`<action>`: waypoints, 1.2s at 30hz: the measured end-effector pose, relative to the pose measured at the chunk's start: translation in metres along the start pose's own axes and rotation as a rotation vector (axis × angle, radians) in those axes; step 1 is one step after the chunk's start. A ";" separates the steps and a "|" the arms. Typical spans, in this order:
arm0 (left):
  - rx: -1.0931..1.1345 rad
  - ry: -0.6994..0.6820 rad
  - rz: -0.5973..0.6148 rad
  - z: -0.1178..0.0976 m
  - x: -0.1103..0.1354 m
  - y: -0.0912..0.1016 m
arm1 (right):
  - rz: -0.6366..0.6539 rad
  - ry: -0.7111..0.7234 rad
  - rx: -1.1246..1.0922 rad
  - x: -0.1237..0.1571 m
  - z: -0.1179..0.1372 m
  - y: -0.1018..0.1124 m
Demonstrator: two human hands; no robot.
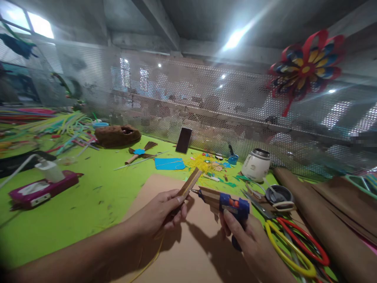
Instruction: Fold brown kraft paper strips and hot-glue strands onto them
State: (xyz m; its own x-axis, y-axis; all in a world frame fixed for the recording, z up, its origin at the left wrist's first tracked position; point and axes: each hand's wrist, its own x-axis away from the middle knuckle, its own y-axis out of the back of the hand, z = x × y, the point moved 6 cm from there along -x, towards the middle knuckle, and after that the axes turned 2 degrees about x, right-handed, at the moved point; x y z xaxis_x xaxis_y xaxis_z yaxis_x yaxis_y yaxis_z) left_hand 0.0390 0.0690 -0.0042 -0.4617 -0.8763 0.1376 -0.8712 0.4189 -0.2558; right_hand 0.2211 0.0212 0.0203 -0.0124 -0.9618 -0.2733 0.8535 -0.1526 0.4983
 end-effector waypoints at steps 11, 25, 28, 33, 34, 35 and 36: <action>0.008 0.034 0.014 0.001 0.002 0.000 | 0.006 0.010 -0.009 -0.001 0.000 -0.002; 0.077 0.080 0.107 0.003 0.005 -0.002 | -0.001 0.058 0.064 -0.006 -0.010 0.006; 0.075 0.081 0.116 0.003 0.005 -0.003 | -0.061 0.114 0.138 -0.007 -0.007 0.011; 0.025 0.079 0.093 0.003 0.004 -0.003 | -0.114 0.212 0.288 -0.005 0.006 0.013; 0.028 0.076 0.087 0.003 0.004 -0.003 | -0.116 0.240 0.311 -0.004 0.010 0.012; 0.036 0.073 0.082 0.003 0.004 -0.003 | -0.112 0.267 0.326 -0.003 0.013 0.011; 0.045 0.070 0.079 0.003 0.004 -0.003 | -0.101 0.287 0.334 -0.003 0.016 0.009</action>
State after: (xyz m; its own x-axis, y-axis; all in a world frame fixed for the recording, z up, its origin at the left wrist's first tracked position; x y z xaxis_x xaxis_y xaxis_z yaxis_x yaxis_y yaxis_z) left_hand 0.0398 0.0633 -0.0054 -0.5409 -0.8213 0.1812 -0.8238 0.4739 -0.3110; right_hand 0.2206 0.0188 0.0391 0.0984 -0.8435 -0.5280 0.6401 -0.3526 0.6826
